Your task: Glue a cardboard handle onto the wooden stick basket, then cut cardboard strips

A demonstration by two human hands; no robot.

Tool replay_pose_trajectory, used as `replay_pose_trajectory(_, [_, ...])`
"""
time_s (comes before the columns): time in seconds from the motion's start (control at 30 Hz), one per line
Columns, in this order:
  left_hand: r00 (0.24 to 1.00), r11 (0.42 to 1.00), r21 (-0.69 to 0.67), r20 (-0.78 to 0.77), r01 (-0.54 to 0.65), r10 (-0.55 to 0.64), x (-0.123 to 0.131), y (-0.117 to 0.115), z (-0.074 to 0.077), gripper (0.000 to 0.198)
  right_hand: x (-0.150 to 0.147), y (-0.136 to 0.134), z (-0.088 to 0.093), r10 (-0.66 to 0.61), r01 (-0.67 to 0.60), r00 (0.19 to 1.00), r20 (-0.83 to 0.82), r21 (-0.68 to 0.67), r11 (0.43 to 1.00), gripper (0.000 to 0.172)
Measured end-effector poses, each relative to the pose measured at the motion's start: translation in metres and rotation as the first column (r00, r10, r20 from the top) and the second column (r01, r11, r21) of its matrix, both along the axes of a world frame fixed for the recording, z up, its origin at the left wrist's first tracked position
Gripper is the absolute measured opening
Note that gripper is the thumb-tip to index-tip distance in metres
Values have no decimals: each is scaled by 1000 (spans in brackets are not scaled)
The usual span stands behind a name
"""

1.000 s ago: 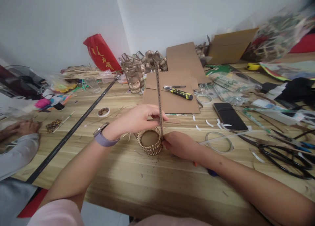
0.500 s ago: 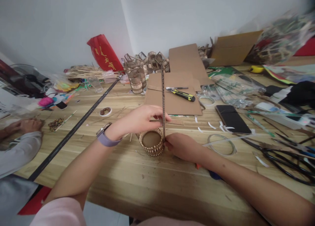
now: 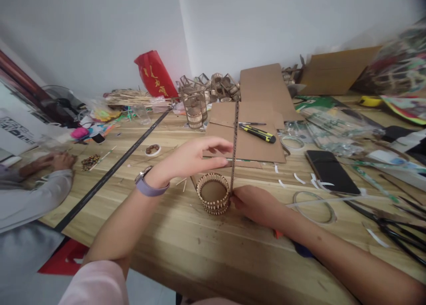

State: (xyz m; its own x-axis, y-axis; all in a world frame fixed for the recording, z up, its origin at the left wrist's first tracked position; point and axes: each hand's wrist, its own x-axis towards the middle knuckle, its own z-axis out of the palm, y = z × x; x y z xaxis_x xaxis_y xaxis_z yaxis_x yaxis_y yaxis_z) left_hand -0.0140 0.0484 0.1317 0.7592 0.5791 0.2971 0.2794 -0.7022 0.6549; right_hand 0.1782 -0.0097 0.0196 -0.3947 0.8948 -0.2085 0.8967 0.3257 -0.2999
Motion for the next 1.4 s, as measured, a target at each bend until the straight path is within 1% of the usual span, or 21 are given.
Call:
replay_pose_trajectory(0.1, [964, 992, -124, 260, -18, 50, -17, 6, -12, 43, 1, 0, -2, -9, 9, 1000, 8, -4, 1000, 33])
replay_pose_trajectory(0.17, [911, 980, -199, 400, -22, 102, -33, 11, -29, 57, 1, 0, -3, -15, 15, 1000, 16, -8, 1000, 34])
replay_pose_trajectory(0.23, [868, 960, -280, 472, -20, 156, -48, 15, -52, 73, 1, -1, -2, -16, 16, 1000, 21, -12, 1000, 33])
replay_pose_trajectory(0.3, [877, 940, -342, 453, 5, 161, -61, 14, -77, 87, 0, -2, 0, -13, 14, 1000, 23, -16, 1000, 33])
replay_pose_trajectory(0.37, [913, 918, -397, 375, 0, 162, -68, 8, -101, 102, 0, -3, 2, -12, 13, 1000, 23, -17, 1000, 34])
replay_pose_trajectory(0.47, [952, 873, -487, 253, -26, 170, -65, -6, -126, 117, -2, -3, 5, -8, 9, 1000, 27, -18, 1000, 35])
replay_pose_trajectory(0.5, [958, 866, -499, 236, -25, 163, -61, -10, -132, 118, -2, -3, 6, -7, 8, 1000, 30, -20, 1000, 35])
replay_pose_trajectory(0.57, [966, 852, -523, 212, -16, 149, -53, -16, -141, 111, -3, -3, 7, -9, 11, 999, 41, -28, 1000, 36])
replay_pose_trajectory(0.63, [965, 840, -543, 212, -16, 156, -47, -19, -146, 103, -4, -3, 8, -16, 18, 998, 55, -38, 999, 36])
replay_pose_trajectory(0.7, [960, 832, -554, 226, -14, 167, -45, -19, -148, 101, -5, -4, 10, -22, 24, 998, 64, -43, 999, 36])
replay_pose_trajectory(0.8, [947, 829, -559, 279, 25, 160, -48, -17, -145, 109, -6, -4, 13, -27, 30, 997, 68, -48, 998, 35])
replay_pose_trajectory(0.83, [937, 840, -542, 308, 33, 162, -51, -16, -141, 112, -6, -4, 13, -29, 32, 997, 69, -49, 998, 35])
replay_pose_trajectory(0.9, [910, 888, -460, 368, 0, 190, -54, -17, -128, 112, -6, -4, 12, -34, 37, 997, 72, -49, 998, 35])
replay_pose_trajectory(0.97, [880, 942, -314, 406, -118, 246, -54, -21, -106, 97, -6, -3, 11, -34, 38, 997, 72, -45, 998, 35])
replay_pose_trajectory(1.0, [867, 954, -230, 415, -194, 276, -51, -25, -93, 86, -5, -3, 10, -34, 37, 997, 72, -42, 998, 35])
replay_pose_trajectory(1.07, [874, 941, -45, 356, -336, 330, -42, -32, -65, 57, -5, -2, 8, -30, 33, 997, 69, -38, 999, 34])
replay_pose_trajectory(1.1, [890, 925, 70, 307, -374, 337, -36, -36, -51, 45, -5, -3, 8, -27, 29, 997, 68, -35, 999, 34])
replay_pose_trajectory(1.17, [934, 905, 254, 199, -340, 295, -20, -41, -29, 38, -5, -3, 8, -24, 25, 998, 66, -24, 999, 34])
replay_pose_trajectory(1.2, [951, 902, 308, 163, -302, 263, -12, -42, -21, 38, -5, -4, 9, -24, 25, 998, 65, -16, 1000, 35])
replay_pose_trajectory(1.3, [968, 909, 334, 96, -249, 230, 7, -41, -11, 32, -6, -5, 9, -29, 29, 997, 70, -4, 1000, 36])
replay_pose_trajectory(1.4, [966, 939, 227, 74, -259, 248, 17, -37, -13, 24, -6, -4, 6, -27, 27, 997, 79, -12, 1000, 34])
